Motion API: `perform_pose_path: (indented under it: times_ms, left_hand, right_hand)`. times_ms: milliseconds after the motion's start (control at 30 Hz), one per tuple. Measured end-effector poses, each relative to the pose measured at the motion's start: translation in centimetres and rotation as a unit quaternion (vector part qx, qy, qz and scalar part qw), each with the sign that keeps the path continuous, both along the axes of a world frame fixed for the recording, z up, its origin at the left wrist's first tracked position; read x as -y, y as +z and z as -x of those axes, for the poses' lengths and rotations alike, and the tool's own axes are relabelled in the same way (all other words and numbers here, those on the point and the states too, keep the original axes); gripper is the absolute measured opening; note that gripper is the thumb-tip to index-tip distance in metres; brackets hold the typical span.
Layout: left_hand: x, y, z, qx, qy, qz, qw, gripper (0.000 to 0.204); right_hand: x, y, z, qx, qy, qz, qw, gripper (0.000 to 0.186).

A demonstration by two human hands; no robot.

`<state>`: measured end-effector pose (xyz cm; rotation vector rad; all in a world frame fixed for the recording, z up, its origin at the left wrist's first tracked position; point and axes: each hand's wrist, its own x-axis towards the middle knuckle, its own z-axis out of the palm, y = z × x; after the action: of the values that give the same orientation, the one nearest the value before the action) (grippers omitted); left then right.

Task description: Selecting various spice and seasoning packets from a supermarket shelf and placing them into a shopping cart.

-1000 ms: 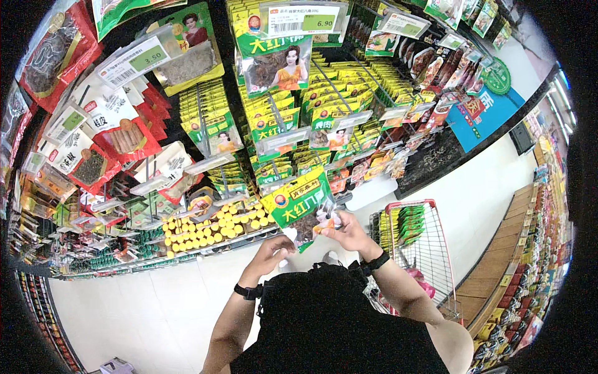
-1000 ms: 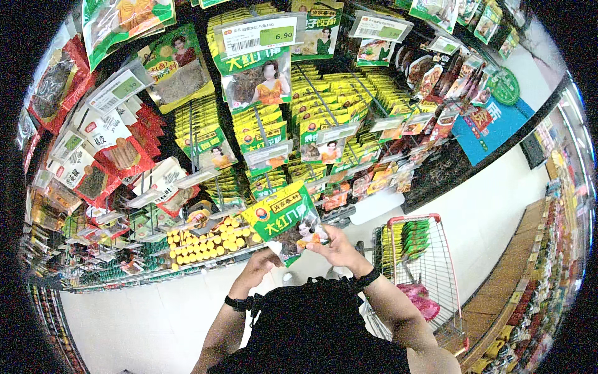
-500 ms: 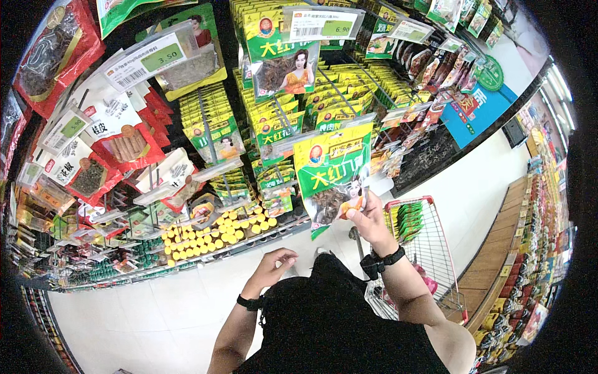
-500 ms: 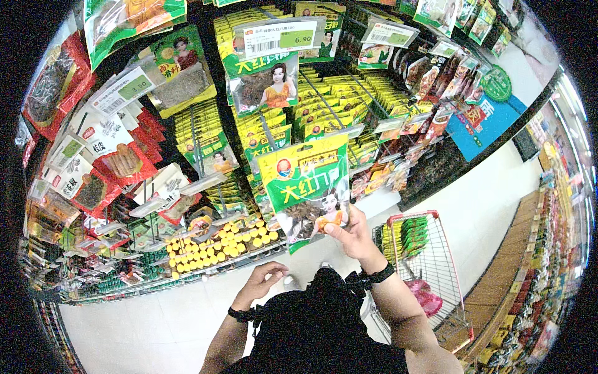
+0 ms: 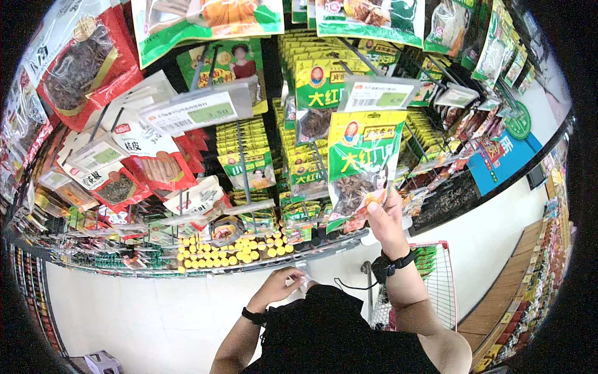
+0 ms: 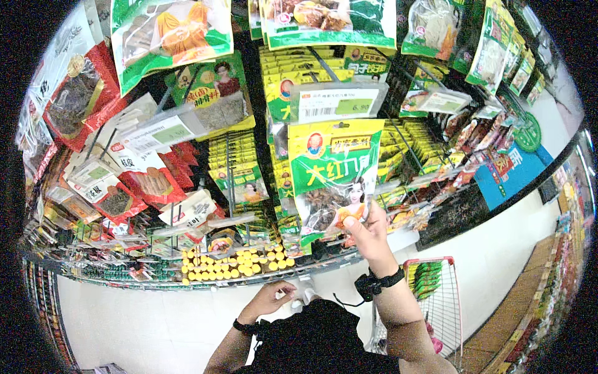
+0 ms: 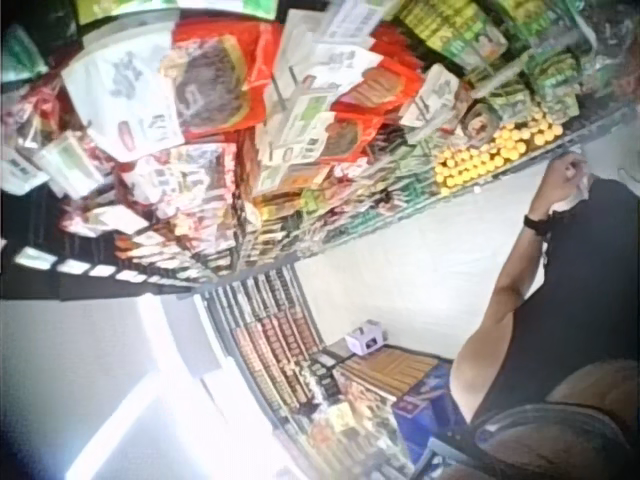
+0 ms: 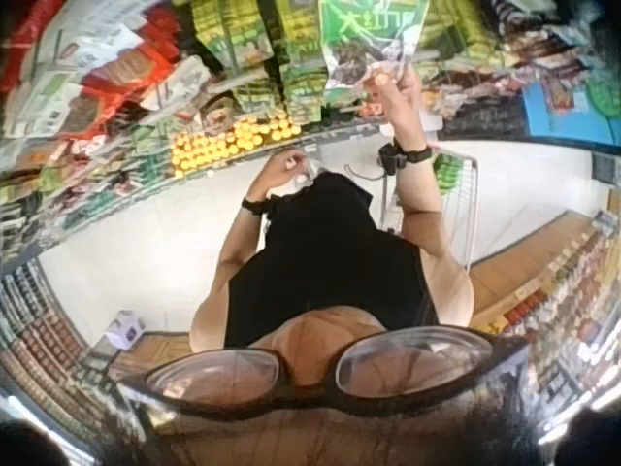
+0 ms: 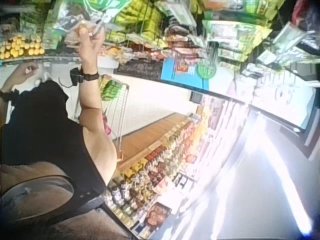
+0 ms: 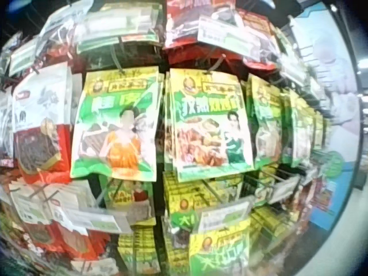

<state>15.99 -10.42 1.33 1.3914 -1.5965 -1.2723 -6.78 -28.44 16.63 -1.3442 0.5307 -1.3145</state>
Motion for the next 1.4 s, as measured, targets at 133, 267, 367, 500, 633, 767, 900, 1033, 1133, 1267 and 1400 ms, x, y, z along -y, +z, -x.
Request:
perform_pose_path:
  times_ms: [133,267,367,500,633,767,900,1033,1133,1267,1400]
  left_hand:
    - [1.8,0.1,-1.9,0.042,0.001,-0.019,0.999,0.026]
    - [3.2,-0.4,-2.8,0.058,0.033,-0.050,0.996,0.028]
    - [4.8,-1.4,-2.4,0.038,0.001,-0.044,0.998,0.030]
    - [7.3,-2.5,-1.3,0.043,-0.038,-0.050,0.997,0.031]
    - [9.6,-3.8,-0.6,0.042,-0.089,-0.039,0.994,0.028]
    - [10.9,-4.9,-0.5,0.050,-0.114,-0.009,0.992,0.028]
    - [11.8,-3.8,0.1,0.078,-0.100,-0.034,0.991,0.029]
    - [12.4,-3.0,0.7,0.077,-0.102,-0.023,0.992,0.030]
    - [12.7,-3.7,0.8,0.100,-0.104,-0.003,0.989,0.030]
    - [13.0,-3.2,0.7,0.084,-0.085,-0.001,0.993,0.030]
    - [13.4,-1.7,0.5,0.084,-0.112,-0.019,0.990,0.033]
  right_hand:
    - [1.4,3.0,-1.4,-0.014,0.022,0.012,1.000,0.027]
    - [2.1,3.9,-1.9,-0.013,0.047,-0.035,0.998,0.028]
    - [2.2,4.5,-1.6,-0.007,0.046,-0.042,0.998,0.031]
    - [2.6,4.3,-1.0,-0.011,0.097,-0.070,0.993,0.026]
    - [3.6,1.9,-0.6,-0.094,0.070,0.011,0.993,0.029]
    - [4.2,0.7,-0.7,-0.088,0.108,0.032,0.990,0.029]
    - [4.0,1.0,-0.9,-0.059,0.145,-0.005,0.988,0.029]
    - [4.4,1.5,-1.5,0.012,0.162,-0.061,0.985,0.018]
    - [4.7,2.3,-1.4,-0.017,0.191,-0.104,0.976,0.027]
    - [4.8,2.9,-2.5,-0.019,0.167,-0.097,0.981,0.026]
    - [4.9,3.3,-3.2,-0.048,0.097,-0.111,0.988,0.017]
